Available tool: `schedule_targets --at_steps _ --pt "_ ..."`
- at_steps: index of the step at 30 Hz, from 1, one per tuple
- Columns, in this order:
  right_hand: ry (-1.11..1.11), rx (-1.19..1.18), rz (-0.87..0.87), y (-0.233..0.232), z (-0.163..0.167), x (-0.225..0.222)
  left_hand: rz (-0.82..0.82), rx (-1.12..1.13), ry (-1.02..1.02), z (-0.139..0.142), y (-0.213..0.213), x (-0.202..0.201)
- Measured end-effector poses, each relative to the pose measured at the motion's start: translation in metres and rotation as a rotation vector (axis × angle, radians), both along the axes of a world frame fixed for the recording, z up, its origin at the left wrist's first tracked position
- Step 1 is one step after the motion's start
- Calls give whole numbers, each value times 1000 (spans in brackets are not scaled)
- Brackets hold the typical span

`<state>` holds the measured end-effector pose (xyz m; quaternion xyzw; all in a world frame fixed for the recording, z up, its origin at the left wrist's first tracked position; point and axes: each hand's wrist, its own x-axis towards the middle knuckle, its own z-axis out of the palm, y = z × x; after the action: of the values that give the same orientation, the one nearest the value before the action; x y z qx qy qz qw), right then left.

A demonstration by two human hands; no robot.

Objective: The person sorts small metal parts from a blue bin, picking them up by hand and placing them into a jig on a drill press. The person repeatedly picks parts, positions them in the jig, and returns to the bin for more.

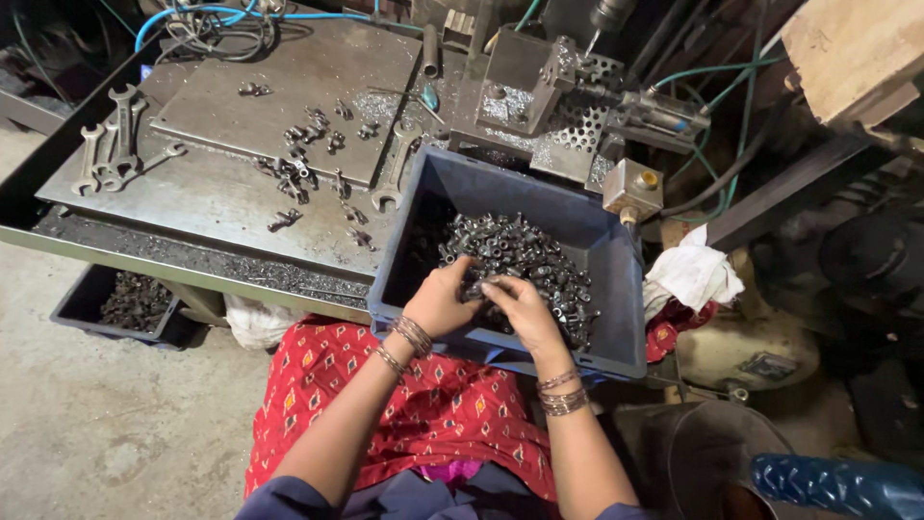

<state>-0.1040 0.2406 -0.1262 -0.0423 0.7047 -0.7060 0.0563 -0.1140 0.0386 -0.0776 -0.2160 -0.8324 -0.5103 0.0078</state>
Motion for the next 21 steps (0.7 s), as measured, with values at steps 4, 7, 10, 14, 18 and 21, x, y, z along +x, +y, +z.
schedule_targets --at_steps 4,7,10,14,18,21 --pt "12 -85 -67 4 -8 -3 -122 126 -19 -11 -4 -13" --pt "-52 -218 -111 8 -10 -7 -84 61 -134 -23 -4 -22" --pt "-16 -220 -141 8 -8 -7 -123 142 -32 -34 -3 -27" --pt "-59 -257 -149 6 3 -3 -91 117 -113 -40 -3 -31" --pt "-131 -257 -123 3 11 -2 -100 237 -81 -36 -6 -28" --pt "-178 -237 -69 3 10 -5 -132 256 -16 -26 -9 -22"
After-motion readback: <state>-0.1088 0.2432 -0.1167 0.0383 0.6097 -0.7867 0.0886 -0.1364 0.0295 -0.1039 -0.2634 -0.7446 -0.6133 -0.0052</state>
